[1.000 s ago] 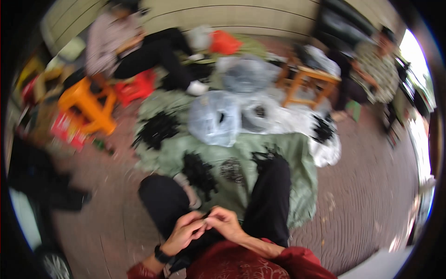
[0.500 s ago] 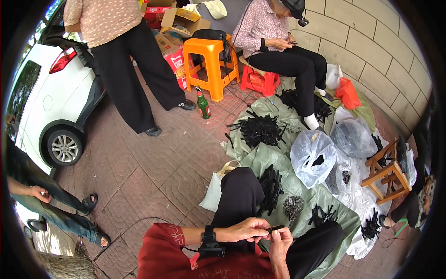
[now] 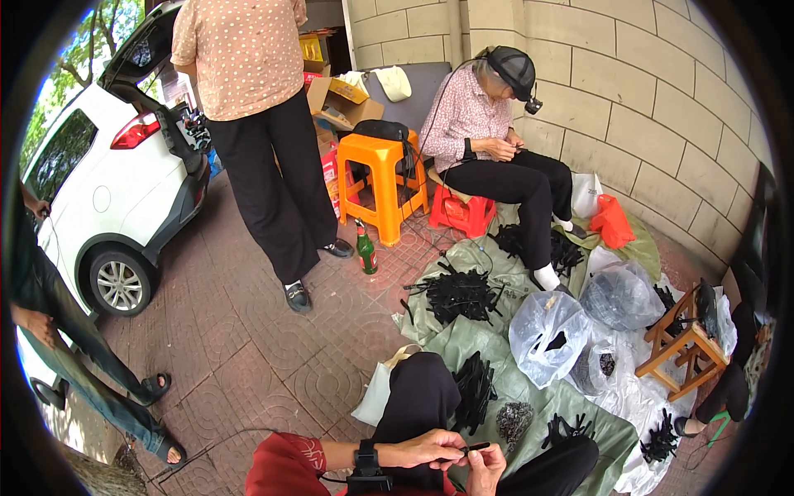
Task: Assembling or sorting small black plastic shoe components while sitting in a semi-outdoor manufacturing or storage area.
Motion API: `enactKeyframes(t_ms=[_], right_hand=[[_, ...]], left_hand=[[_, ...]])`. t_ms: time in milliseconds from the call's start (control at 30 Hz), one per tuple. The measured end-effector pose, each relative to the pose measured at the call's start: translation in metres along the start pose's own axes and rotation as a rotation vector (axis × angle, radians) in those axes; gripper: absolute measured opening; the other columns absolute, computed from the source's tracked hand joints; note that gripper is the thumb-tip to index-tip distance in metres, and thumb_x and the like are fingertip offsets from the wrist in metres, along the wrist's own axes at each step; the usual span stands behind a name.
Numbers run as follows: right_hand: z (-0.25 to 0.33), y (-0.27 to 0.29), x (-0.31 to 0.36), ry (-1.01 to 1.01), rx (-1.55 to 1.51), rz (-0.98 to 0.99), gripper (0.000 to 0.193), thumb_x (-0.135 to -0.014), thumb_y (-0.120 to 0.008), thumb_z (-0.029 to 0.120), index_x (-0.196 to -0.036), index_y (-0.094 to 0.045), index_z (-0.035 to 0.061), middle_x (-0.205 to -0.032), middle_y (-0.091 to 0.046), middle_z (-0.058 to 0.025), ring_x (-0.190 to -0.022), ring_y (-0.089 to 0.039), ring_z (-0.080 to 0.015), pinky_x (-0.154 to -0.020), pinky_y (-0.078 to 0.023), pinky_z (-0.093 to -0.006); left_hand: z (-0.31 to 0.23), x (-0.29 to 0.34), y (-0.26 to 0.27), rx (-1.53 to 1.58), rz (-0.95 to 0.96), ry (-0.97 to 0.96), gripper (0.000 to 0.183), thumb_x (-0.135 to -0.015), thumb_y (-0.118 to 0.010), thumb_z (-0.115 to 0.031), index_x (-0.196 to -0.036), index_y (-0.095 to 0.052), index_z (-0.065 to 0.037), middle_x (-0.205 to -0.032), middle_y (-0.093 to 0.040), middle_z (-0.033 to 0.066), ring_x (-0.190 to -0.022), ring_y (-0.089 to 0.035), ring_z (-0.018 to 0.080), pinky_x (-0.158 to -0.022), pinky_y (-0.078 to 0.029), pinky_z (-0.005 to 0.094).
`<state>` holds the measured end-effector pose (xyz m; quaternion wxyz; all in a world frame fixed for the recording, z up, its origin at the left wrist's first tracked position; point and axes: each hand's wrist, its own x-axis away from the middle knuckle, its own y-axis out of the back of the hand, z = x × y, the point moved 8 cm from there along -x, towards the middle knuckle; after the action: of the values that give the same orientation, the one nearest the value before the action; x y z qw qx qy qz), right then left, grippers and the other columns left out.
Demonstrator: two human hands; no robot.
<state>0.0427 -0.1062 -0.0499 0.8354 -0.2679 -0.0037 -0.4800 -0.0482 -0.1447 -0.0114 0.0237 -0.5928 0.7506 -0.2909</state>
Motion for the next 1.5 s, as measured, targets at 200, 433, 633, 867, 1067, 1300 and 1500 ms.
enactKeyframes(t_ms=[200,433,633,867,1067,1300,1500], right_hand=[[0.017,-0.001,-0.001,0.083,-0.054,0.002,0.004,-0.079,-0.054,0.002,-0.082,-0.051,0.0029,-0.071,-0.057,-0.0071,-0.056,-0.054,-0.0135,-0.051,-0.045,-0.0234],[0.022,-0.005,-0.007,0.100,-0.019,0.151,0.018,-0.077,-0.056,0.000,-0.094,-0.053,0.0019,-0.085,-0.058,-0.0059,-0.071,-0.055,-0.0126,-0.064,-0.046,-0.0241],[0.042,-0.014,-0.005,0.194,0.031,0.193,0.019,-0.077,-0.058,0.002,-0.095,-0.053,0.0017,-0.087,-0.057,-0.0050,-0.073,-0.054,-0.0118,-0.066,-0.045,-0.0240],[0.050,-0.020,-0.001,0.139,0.027,0.201,0.017,-0.076,-0.058,0.002,-0.092,-0.053,0.0022,-0.080,-0.056,-0.0040,-0.069,-0.053,-0.0098,-0.062,-0.044,-0.0213],[0.062,-0.022,0.002,0.216,0.147,0.168,0.015,-0.074,-0.061,0.002,-0.090,-0.057,0.0039,-0.072,-0.054,0.0012,-0.066,-0.050,-0.0067,-0.059,-0.044,-0.0199],[0.063,-0.028,0.003,0.289,0.117,0.133,0.013,-0.074,-0.062,0.000,-0.085,-0.057,0.0034,-0.069,-0.053,0.0023,-0.062,-0.049,-0.0052,-0.055,-0.043,-0.0189],[0.071,-0.034,0.018,0.552,0.476,0.139,0.011,-0.070,-0.064,0.000,-0.076,-0.055,0.0032,-0.070,-0.053,-0.0005,-0.065,-0.050,-0.0083,-0.056,-0.042,-0.0230]], left_hand=[[-0.005,-0.002,-0.005,-0.030,-0.009,-0.014,0.015,-0.084,-0.051,-0.015,-0.089,-0.050,-0.001,-0.082,-0.055,0.0038,-0.063,-0.051,0.0071,-0.046,-0.035,0.0171],[-0.008,0.000,-0.004,-0.064,0.018,-0.020,0.016,-0.083,-0.052,-0.014,-0.090,-0.050,0.000,-0.078,-0.052,0.0018,-0.059,-0.048,0.0051,-0.043,-0.032,0.0153],[-0.019,0.004,-0.012,0.019,0.047,-0.051,0.016,-0.083,-0.052,-0.013,-0.091,-0.050,0.000,-0.080,-0.052,0.0022,-0.060,-0.048,0.0053,-0.043,-0.032,0.0152],[-0.041,0.010,-0.020,-0.061,-0.108,-0.114,0.010,-0.083,-0.051,-0.010,-0.089,-0.047,-0.002,-0.068,-0.055,0.0049,-0.056,-0.051,0.0085,-0.047,-0.039,0.0191],[-0.068,0.020,-0.015,-0.791,-0.358,-0.426,0.018,-0.074,-0.061,-0.015,-0.084,-0.052,-0.002,-0.073,-0.054,0.0053,-0.072,-0.051,0.0114,-0.062,-0.042,0.0267],[-0.076,0.028,-0.017,-0.799,-0.445,-0.375,0.020,-0.073,-0.061,-0.014,-0.086,-0.051,-0.002,-0.073,-0.056,0.0070,-0.067,-0.054,0.0110,-0.059,-0.044,0.0265],[-0.048,0.027,-0.022,-0.285,-0.176,-0.316,0.021,-0.079,-0.055,-0.008,-0.097,-0.048,-0.004,-0.075,-0.055,0.0047,-0.061,-0.052,0.0083,-0.051,-0.043,0.0214]])
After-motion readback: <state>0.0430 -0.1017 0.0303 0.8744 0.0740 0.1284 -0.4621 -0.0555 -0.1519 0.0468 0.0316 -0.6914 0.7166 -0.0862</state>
